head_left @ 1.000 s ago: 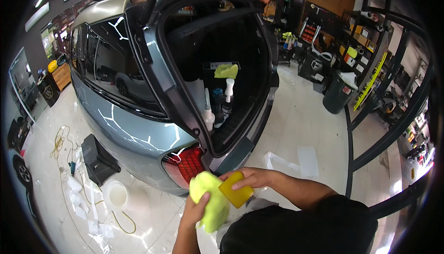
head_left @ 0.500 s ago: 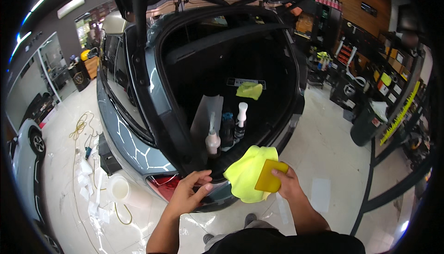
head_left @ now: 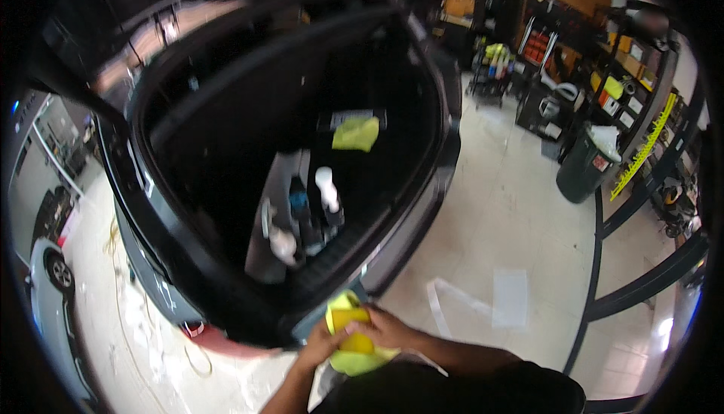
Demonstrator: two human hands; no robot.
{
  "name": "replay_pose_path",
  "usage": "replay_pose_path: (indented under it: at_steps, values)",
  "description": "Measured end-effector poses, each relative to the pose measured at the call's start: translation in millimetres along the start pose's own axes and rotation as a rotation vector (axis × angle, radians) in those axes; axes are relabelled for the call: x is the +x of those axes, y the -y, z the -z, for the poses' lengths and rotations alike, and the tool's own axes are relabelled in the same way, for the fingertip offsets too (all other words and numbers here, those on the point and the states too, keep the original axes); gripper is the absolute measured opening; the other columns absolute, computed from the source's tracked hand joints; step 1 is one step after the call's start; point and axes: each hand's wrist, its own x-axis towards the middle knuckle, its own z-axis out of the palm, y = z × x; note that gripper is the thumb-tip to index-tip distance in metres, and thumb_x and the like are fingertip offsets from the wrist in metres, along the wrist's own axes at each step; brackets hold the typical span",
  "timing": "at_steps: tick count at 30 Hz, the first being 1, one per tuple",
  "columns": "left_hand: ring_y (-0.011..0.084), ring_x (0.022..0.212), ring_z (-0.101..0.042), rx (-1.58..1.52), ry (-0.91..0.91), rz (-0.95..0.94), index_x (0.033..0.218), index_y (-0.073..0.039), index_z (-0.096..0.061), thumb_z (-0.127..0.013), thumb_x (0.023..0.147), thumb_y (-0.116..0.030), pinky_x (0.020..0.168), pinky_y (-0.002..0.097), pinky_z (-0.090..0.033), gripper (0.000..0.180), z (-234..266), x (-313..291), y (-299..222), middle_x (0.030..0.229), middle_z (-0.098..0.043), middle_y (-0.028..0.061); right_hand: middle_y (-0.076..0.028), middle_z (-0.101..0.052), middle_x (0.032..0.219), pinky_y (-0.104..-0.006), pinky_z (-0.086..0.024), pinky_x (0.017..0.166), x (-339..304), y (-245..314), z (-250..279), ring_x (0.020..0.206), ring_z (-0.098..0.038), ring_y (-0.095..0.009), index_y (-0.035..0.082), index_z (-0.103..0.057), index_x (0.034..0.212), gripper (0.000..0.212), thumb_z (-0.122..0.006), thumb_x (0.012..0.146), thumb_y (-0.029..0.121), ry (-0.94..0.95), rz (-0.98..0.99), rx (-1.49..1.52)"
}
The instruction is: The person applies a protective film to the rear bumper of a car. They use a squeegee to smooth the film, a knife to trim the edges, and a heat gun to conform the material to the curves. The person also wipes the surface with a cloth and uses a spray bottle.
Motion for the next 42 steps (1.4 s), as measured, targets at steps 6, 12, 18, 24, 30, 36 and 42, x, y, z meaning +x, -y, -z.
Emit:
replay_pose_path:
  at_steps: [6, 12, 18, 24, 30, 36, 42]
  values:
    - [0.0159, 0.089, -0.063, 0.006, -0.030, 0.051, 0.115, -0.001, -0.057, -0.069, 0.085, -0.023, 0.080, 0.0304, -0.050, 0.039, 35, 26, 10, 0.103, -0.065, 0.0075, -0.012, -0.063, 0.102, -0.0310, -0.049, 0.082, 19, -8, 42, 0.095, -0.061, -0.019, 0.003, -0.054, 0.115, 0.027, -0.055, 0.095, 0.020, -0.100, -0.187, -0.072]
    - [0.0148, 0.093, -0.061, 0.067, -0.155, -0.218, 0.118, 0.000, -0.056, -0.073, 0.083, -0.018, 0.085, 0.0306, -0.049, 0.043, 50, 91, 13, 0.104, -0.065, 0.0067, -0.014, -0.066, 0.094, -0.0357, -0.051, 0.076, 23, -36, 89, 0.086, -0.065, -0.025, 0.006, -0.059, 0.106, 0.027, -0.056, 0.093, 0.030, -0.128, -0.197, -0.289]
    - [0.0426, 0.092, -0.057, 1.049, -0.440, -0.498, 0.106, 0.003, -0.054, -0.072, 0.074, -0.026, 0.078, 0.0494, -0.046, 0.047, 48, 170, -28, 0.101, -0.057, 0.0245, -0.017, -0.059, 0.101, -0.0416, -0.049, 0.082, 33, -26, 90, 0.095, -0.061, -0.032, 0.004, -0.056, 0.109, 0.029, -0.052, 0.094, 0.029, 0.108, -0.191, -0.396]
    - [0.0436, 0.090, -0.058, 1.249, -0.381, -0.514, 0.113, 0.003, -0.053, -0.072, 0.074, -0.031, 0.079, 0.0497, -0.047, 0.055, 67, 225, 1, 0.099, -0.060, 0.0268, -0.017, -0.054, 0.117, -0.0397, -0.044, 0.094, 8, -76, 125, 0.111, -0.053, -0.034, 0.002, -0.051, 0.121, 0.037, -0.049, 0.096, 0.030, 0.335, -0.114, -0.468]
    - [0.0212, 0.093, -0.065, 0.291, -0.290, -0.237, 0.116, -0.002, -0.056, -0.068, 0.084, -0.020, 0.081, 0.0354, -0.052, 0.039, -72, 217, -53, 0.104, -0.066, 0.0115, -0.018, -0.057, 0.113, -0.0368, -0.047, 0.088, -27, -91, 246, 0.106, -0.058, -0.027, 0.003, -0.052, 0.121, 0.040, -0.055, 0.094, 0.032, 0.142, -0.202, -0.444]
    - [0.0267, 0.103, -0.061, 0.360, 0.256, -0.161, 0.127, -0.004, -0.049, -0.058, 0.090, -0.047, 0.088, 0.0387, -0.048, 0.058, -250, 243, -76, 0.112, -0.062, 0.0153, -0.008, -0.055, 0.119, -0.0310, -0.043, 0.094, -20, -103, 341, 0.112, -0.051, -0.018, 0.004, -0.044, 0.130, 0.048, -0.064, 0.090, 0.019, -0.029, -0.218, 0.164]
    - [0.0341, 0.100, -0.061, 0.648, 0.004, -0.059, 0.119, -0.001, -0.054, -0.053, 0.091, -0.048, 0.087, 0.0389, -0.048, 0.055, -228, 218, -84, 0.109, -0.061, 0.0213, -0.009, -0.059, 0.110, -0.0303, -0.044, 0.090, 20, -82, 344, 0.104, -0.055, -0.015, 0.001, -0.051, 0.120, 0.043, -0.067, 0.085, 0.022, 0.132, -0.266, 0.277]
